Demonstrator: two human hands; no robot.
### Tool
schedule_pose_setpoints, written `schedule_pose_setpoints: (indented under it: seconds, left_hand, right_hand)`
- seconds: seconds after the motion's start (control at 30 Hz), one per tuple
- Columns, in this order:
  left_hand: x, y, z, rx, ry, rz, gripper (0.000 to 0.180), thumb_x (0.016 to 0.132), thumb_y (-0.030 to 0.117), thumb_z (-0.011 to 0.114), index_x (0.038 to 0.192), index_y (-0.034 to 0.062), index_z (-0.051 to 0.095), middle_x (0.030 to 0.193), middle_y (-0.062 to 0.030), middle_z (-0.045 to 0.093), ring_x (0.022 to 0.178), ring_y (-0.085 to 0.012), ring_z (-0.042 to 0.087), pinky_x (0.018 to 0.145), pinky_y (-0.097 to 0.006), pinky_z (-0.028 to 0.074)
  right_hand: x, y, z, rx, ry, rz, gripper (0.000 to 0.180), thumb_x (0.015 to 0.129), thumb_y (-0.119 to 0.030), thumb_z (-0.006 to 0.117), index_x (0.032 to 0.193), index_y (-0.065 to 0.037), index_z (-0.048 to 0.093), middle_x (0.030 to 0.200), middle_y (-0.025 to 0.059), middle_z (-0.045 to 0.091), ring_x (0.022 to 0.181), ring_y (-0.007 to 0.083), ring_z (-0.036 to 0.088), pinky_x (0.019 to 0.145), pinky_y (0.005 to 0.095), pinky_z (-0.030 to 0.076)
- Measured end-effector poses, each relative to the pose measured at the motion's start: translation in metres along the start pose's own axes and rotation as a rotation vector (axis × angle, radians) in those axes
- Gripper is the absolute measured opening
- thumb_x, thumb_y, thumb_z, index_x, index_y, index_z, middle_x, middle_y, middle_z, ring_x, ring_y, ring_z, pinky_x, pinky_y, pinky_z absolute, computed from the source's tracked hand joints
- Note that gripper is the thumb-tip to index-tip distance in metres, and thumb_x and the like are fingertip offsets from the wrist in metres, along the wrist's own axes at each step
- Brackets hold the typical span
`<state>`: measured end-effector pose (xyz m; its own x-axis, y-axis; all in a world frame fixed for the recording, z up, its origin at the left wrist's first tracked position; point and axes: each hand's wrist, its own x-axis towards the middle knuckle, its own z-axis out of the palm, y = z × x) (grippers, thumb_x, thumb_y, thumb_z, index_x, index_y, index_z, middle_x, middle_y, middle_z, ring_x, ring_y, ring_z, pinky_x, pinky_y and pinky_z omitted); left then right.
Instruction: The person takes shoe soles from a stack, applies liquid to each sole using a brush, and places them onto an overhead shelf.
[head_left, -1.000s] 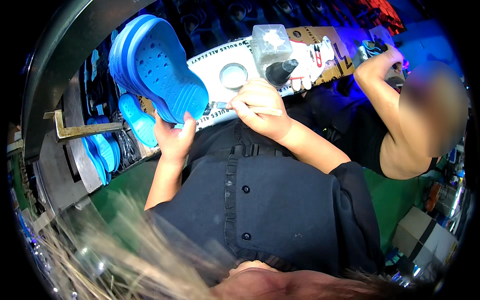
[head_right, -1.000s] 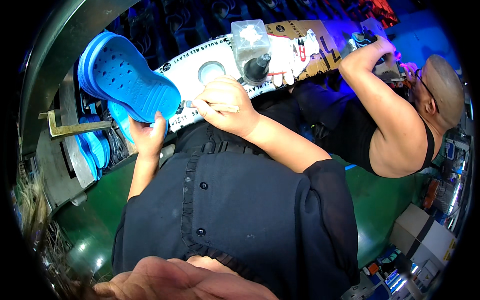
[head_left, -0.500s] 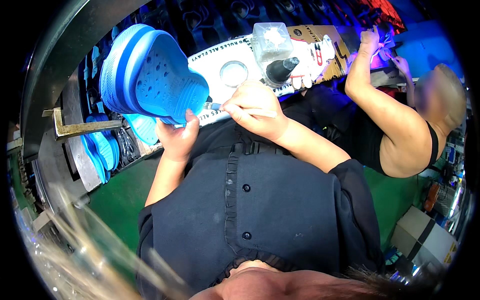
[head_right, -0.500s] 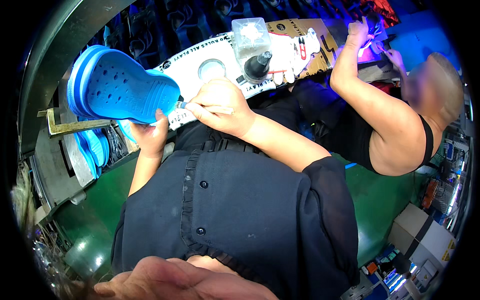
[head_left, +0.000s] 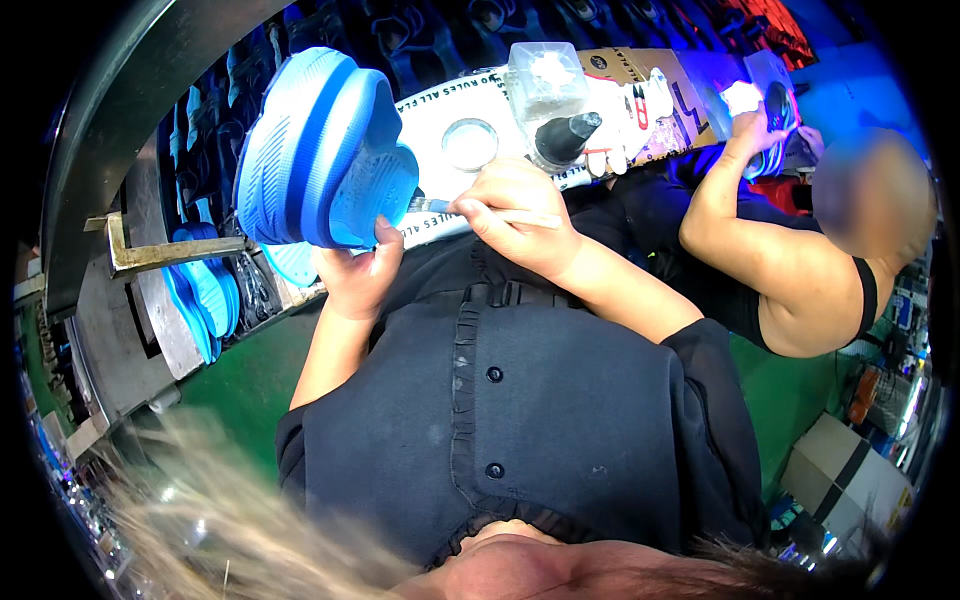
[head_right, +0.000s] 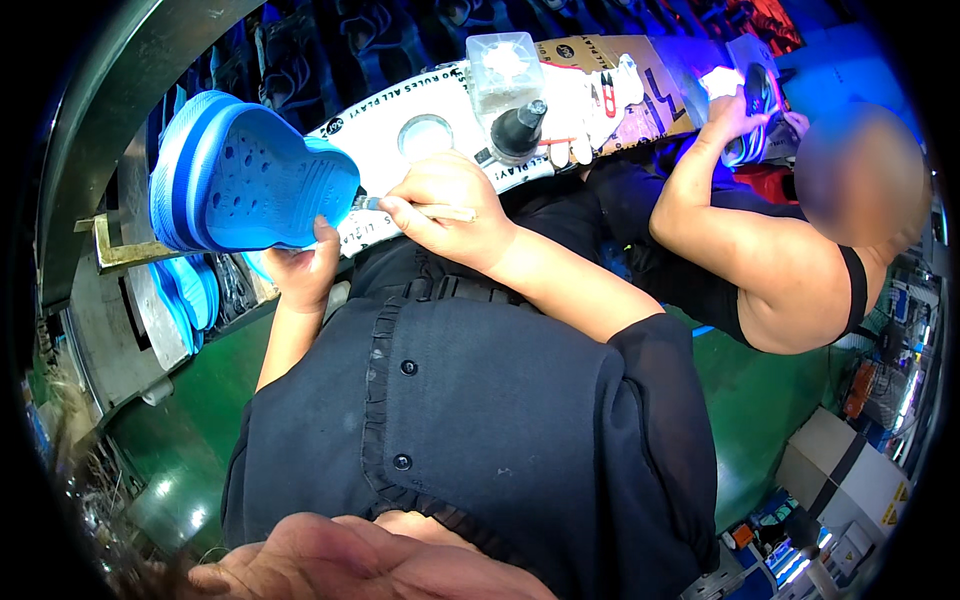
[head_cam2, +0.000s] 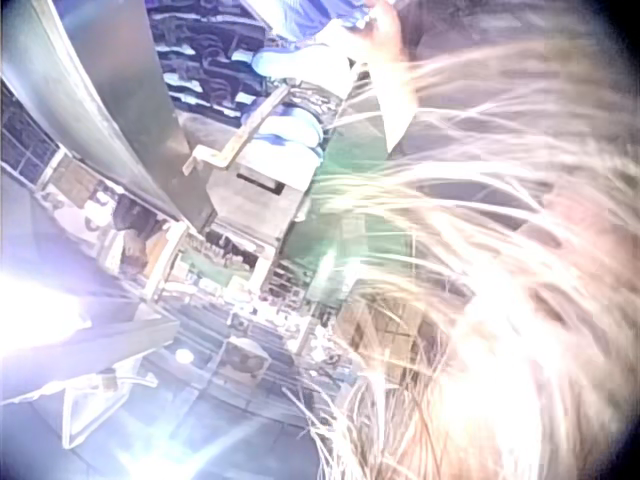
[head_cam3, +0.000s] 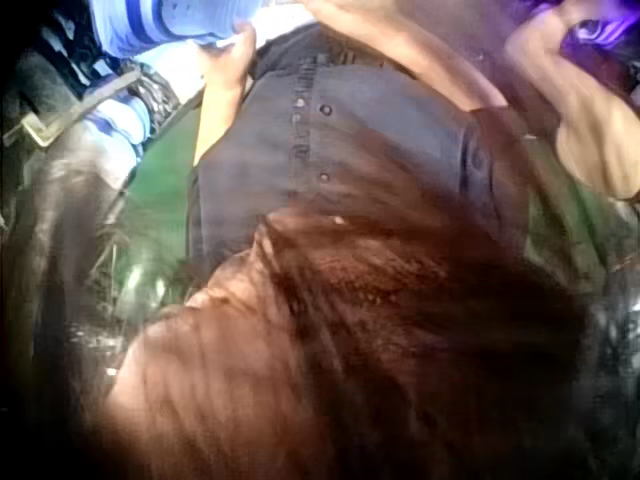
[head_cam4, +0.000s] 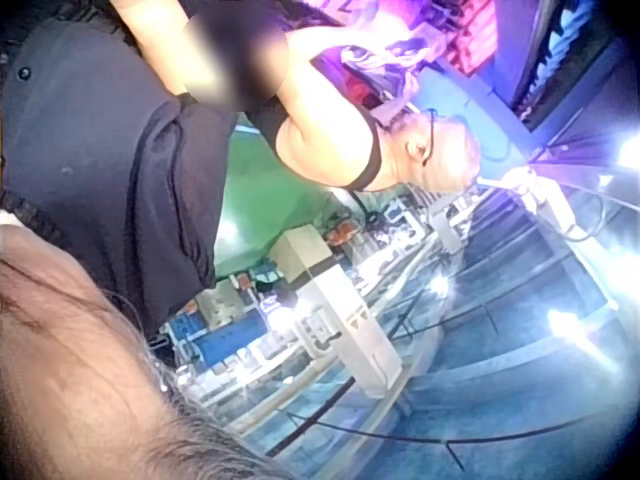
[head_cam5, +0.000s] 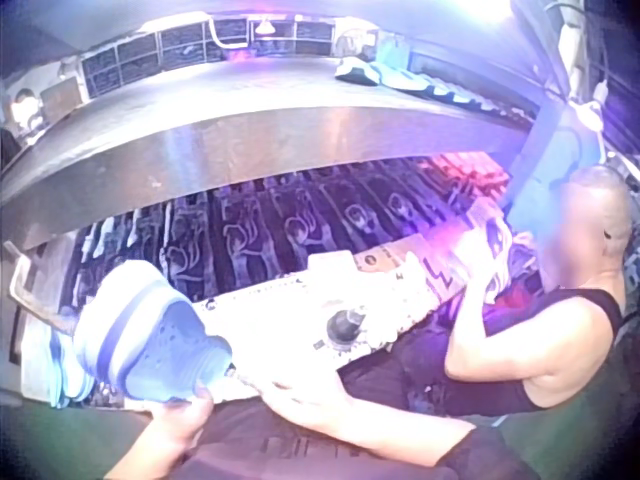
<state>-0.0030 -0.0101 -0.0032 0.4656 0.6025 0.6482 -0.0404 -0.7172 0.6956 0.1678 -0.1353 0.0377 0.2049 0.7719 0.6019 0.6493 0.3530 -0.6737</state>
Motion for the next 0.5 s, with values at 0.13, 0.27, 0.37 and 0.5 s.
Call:
schedule_pose_setpoints:
  seconds: [0.13,0.27,0.37,0.5]
  left_hand:
    - [0.0,0.0,-0.005,0.006,0.018,-0.021,0.041,0.068,-0.003,0.06,0.106,-0.0019,0.047,0.092,-0.0123,0.059,0.08,-0.0198,0.06,0.073,-0.029,0.046]
    - [0.023,0.024,-0.01,-0.236,0.036,-0.295,0.042,0.072,-0.003,0.06,0.11,-0.0047,0.041,0.101,-0.0106,0.055,0.091,-0.0172,0.054,0.084,-0.028,0.041]
    - [0.045,0.039,-0.027,-0.278,0.102,-0.324,0.045,0.077,0.0,0.058,0.116,-0.0015,0.036,0.106,-0.0139,0.052,0.097,-0.021,0.053,0.087,-0.033,0.042]
    - [0.076,0.065,-0.046,-0.776,-0.192,-0.702,0.061,0.073,0.002,0.06,0.126,-0.0008,0.029,0.108,-0.0188,0.053,0.077,-0.023,0.061,0.047,-0.028,0.052]
  right_hand:
    - [-0.007,0.001,-0.009,0.012,0.057,0.002,0.017,0.081,-0.008,0.053,0.071,0.0,0.062,0.066,0.009,0.06,0.064,0.0206,0.054,0.061,0.03,0.042]
    - [-0.011,0.008,-0.019,-0.003,0.203,0.031,0.019,0.082,-0.005,0.05,0.068,0.002,0.06,0.064,0.0092,0.059,0.06,0.0199,0.055,0.059,0.029,0.043]
    - [-0.017,0.012,-0.02,0.049,0.258,0.128,0.021,0.083,-0.007,0.048,0.068,0.003,0.059,0.064,0.0102,0.059,0.06,0.0213,0.056,0.057,0.0292,0.044]
    - [-0.03,0.021,-0.023,0.047,0.235,0.224,0.027,0.086,-0.014,0.047,0.068,0.002,0.06,0.065,0.0102,0.058,0.061,0.0197,0.056,0.056,0.0285,0.044]
